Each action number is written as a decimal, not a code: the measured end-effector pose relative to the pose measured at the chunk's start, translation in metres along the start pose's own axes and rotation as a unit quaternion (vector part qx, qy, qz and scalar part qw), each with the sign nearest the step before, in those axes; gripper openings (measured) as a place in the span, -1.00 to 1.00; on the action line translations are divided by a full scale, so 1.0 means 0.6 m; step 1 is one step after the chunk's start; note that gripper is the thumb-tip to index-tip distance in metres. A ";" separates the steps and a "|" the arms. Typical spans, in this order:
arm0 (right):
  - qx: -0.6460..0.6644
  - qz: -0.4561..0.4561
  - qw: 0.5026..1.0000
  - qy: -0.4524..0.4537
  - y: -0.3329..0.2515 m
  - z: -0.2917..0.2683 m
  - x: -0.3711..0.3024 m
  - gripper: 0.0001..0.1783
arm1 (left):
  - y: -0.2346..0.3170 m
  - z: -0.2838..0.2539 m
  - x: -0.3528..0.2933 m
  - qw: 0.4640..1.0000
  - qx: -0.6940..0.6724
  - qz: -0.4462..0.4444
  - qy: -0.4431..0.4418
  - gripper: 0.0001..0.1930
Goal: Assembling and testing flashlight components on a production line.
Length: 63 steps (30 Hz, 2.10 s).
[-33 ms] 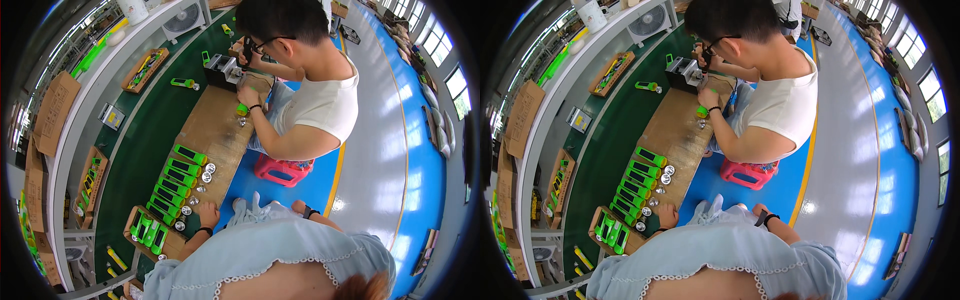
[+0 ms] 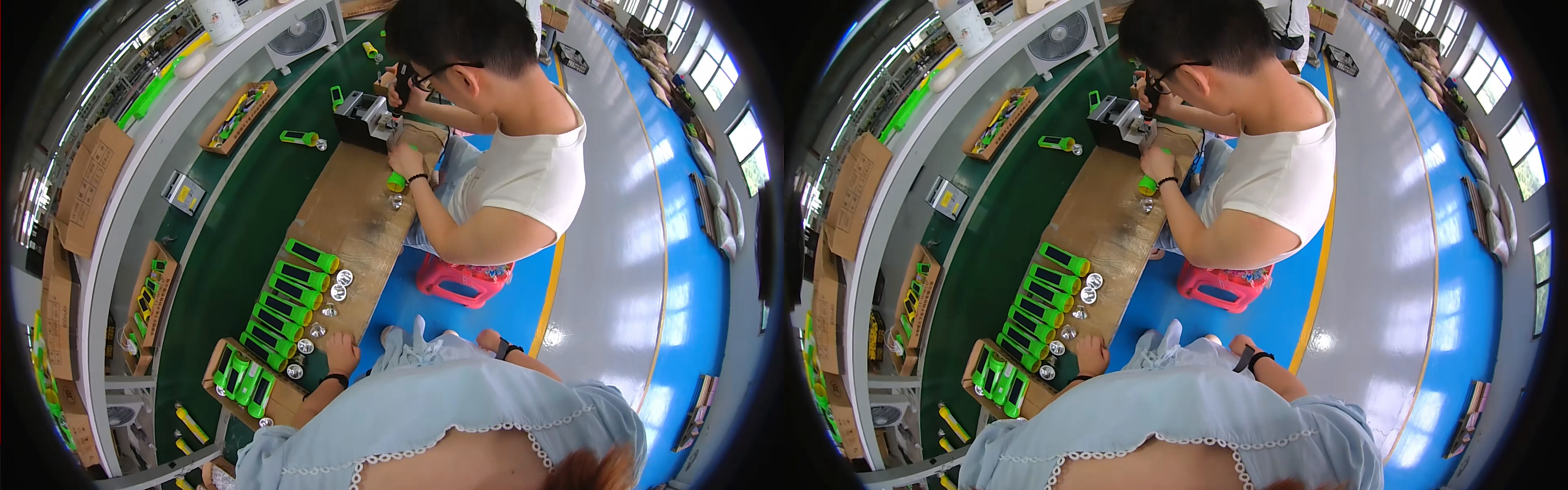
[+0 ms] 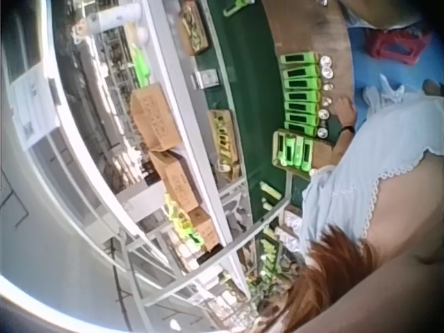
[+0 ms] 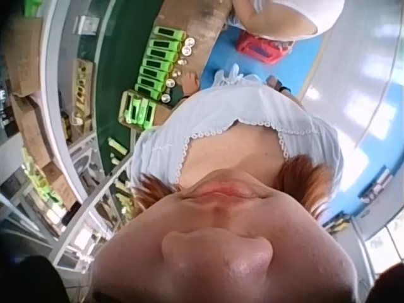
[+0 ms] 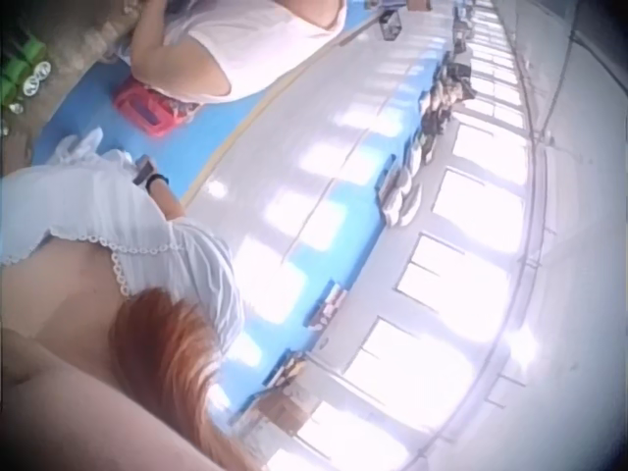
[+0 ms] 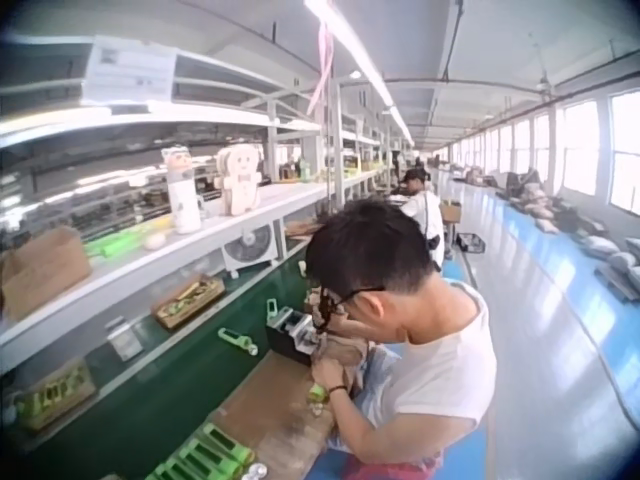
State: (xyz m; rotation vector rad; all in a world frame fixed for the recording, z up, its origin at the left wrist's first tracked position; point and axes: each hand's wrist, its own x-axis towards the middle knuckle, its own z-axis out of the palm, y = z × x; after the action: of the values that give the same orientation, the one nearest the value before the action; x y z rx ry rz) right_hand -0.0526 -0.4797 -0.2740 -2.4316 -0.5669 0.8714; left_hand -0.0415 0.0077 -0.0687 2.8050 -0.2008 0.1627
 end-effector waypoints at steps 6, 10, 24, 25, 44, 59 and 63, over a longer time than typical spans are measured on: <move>0.035 0.123 0.990 -0.055 -0.046 -0.033 0.000 -0.81 | -0.002 0.002 -0.011 1.000 -0.004 0.001 0.008 -0.83; 0.021 0.086 0.995 -0.055 -0.031 -0.035 0.002 -0.79 | 0.001 0.002 -0.005 1.000 -0.007 0.003 0.014 -0.83; 0.086 0.123 0.987 -0.052 -0.059 -0.052 -0.004 -0.74 | 0.001 0.000 -0.008 1.000 -0.005 -0.002 0.001 -0.85; 0.161 0.162 0.972 -0.049 -0.055 -0.051 -0.006 -0.73 | 0.001 0.001 -0.007 1.000 -0.004 -0.001 0.003 -0.84; 0.092 0.133 0.984 -0.074 0.002 -0.012 -0.026 -0.68 | 0.005 -0.002 -0.004 1.000 0.019 -0.011 -0.015 -0.83; -0.249 -0.131 0.954 -0.107 0.062 -0.071 0.024 -0.81 | 0.066 0.006 -0.017 0.969 -0.013 -0.235 0.081 -0.88; 0.134 -0.014 0.985 -0.111 0.034 -0.116 0.032 -0.83 | 0.092 -0.020 -0.068 0.922 -0.046 -0.383 0.041 -0.82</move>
State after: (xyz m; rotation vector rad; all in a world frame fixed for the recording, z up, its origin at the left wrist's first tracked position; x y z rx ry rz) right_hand 0.0120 -0.5068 -0.2476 -2.0959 -0.5229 1.1373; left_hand -0.0913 -0.0349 -0.0458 2.5536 0.8744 0.0776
